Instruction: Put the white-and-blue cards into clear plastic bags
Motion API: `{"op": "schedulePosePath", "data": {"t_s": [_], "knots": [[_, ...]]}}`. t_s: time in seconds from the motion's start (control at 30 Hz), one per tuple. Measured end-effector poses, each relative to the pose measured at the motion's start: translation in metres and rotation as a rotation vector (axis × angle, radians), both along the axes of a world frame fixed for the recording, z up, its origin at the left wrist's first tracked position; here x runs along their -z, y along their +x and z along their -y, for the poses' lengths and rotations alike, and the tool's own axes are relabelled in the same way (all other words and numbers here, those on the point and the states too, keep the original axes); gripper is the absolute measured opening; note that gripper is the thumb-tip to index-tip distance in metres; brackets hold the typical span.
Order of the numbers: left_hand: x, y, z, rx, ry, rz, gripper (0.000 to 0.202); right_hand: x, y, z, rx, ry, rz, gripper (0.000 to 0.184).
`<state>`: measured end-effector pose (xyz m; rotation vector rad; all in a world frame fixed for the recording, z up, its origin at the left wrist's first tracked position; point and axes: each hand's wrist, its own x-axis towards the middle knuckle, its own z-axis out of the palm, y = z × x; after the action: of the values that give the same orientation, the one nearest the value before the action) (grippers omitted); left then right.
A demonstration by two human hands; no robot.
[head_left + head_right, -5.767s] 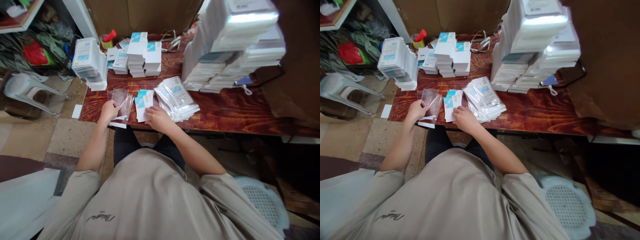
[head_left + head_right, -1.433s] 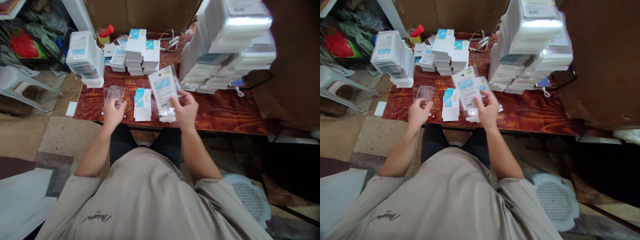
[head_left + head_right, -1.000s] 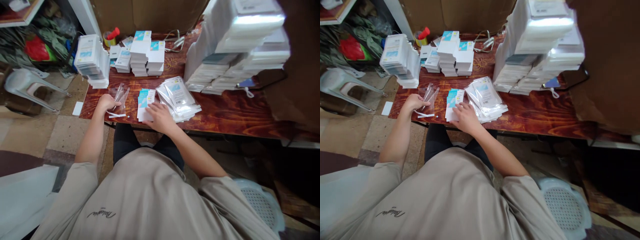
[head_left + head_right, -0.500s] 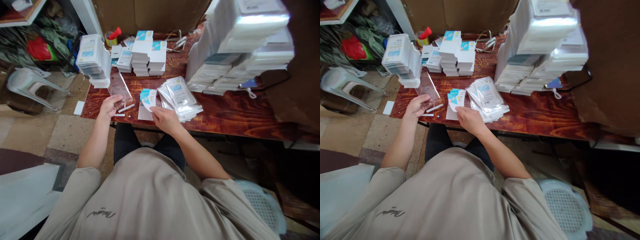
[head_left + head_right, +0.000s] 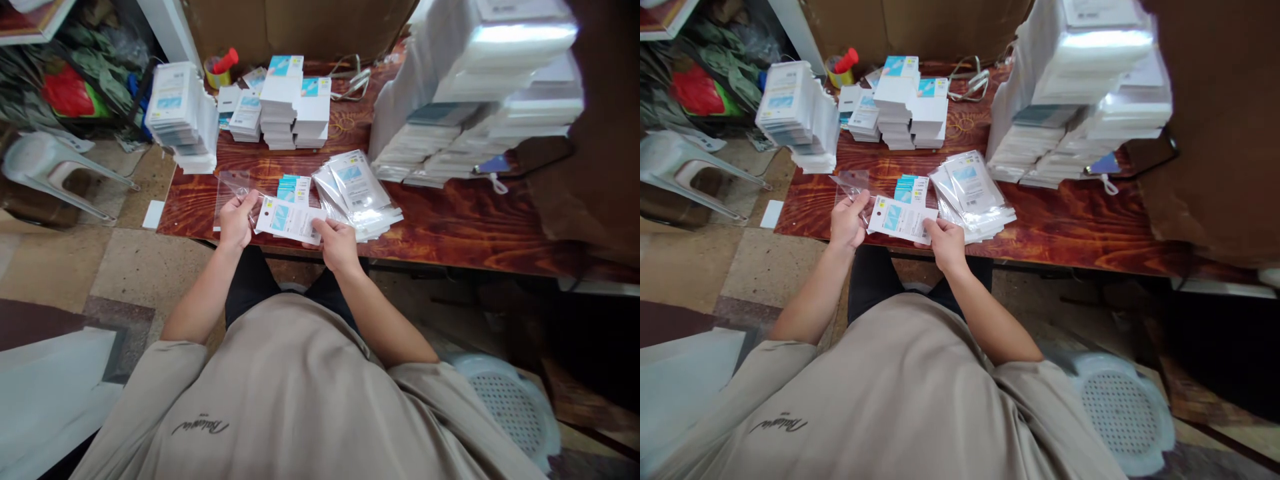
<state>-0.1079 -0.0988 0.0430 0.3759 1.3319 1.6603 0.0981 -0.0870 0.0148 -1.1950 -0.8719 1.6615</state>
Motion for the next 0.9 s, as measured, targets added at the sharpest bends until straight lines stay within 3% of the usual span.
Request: {"op": "schedulePosePath", "data": {"t_s": [0.13, 0.27, 0.33, 0.43, 0.5, 0.63, 0.77, 0.9], "knots": [[0.0, 0.013, 0.012, 0.028, -0.023, -0.05, 0.025, 0.006, -0.011, 0.007, 0.152, 0.089, -0.015, 0.035], [0.0, 0.017, 0.02, 0.075, -0.026, -0.073, 0.031, 0.006, -0.014, 0.018, 0.145, 0.23, 0.006, 0.037], [-0.002, 0.014, 0.022, 0.068, -0.017, -0.065, 0.031, 0.004, -0.007, 0.018, -0.001, 0.291, 0.026, 0.037], [-0.005, 0.008, 0.025, 0.086, 0.001, -0.022, 0.033, 0.002, 0.008, 0.012, -0.339, 0.303, 0.043, 0.041], [-0.006, 0.008, 0.028, 0.13, 0.036, 0.002, 0.04, 0.003, 0.013, 0.01, -0.416, 0.286, 0.042, 0.045], [-0.006, 0.023, 0.039, 0.225, 0.093, 0.024, 0.053, 0.007, -0.001, 0.016, -0.243, 0.348, 0.075, 0.049], [0.0, 0.042, 0.05, 0.267, 0.1, -0.029, 0.053, 0.014, -0.025, 0.02, -0.054, 0.394, 0.077, 0.053], [0.005, 0.046, 0.056, 0.351, 0.067, -0.115, 0.056, 0.011, -0.035, 0.015, 0.0, 0.438, 0.106, 0.064]]}}
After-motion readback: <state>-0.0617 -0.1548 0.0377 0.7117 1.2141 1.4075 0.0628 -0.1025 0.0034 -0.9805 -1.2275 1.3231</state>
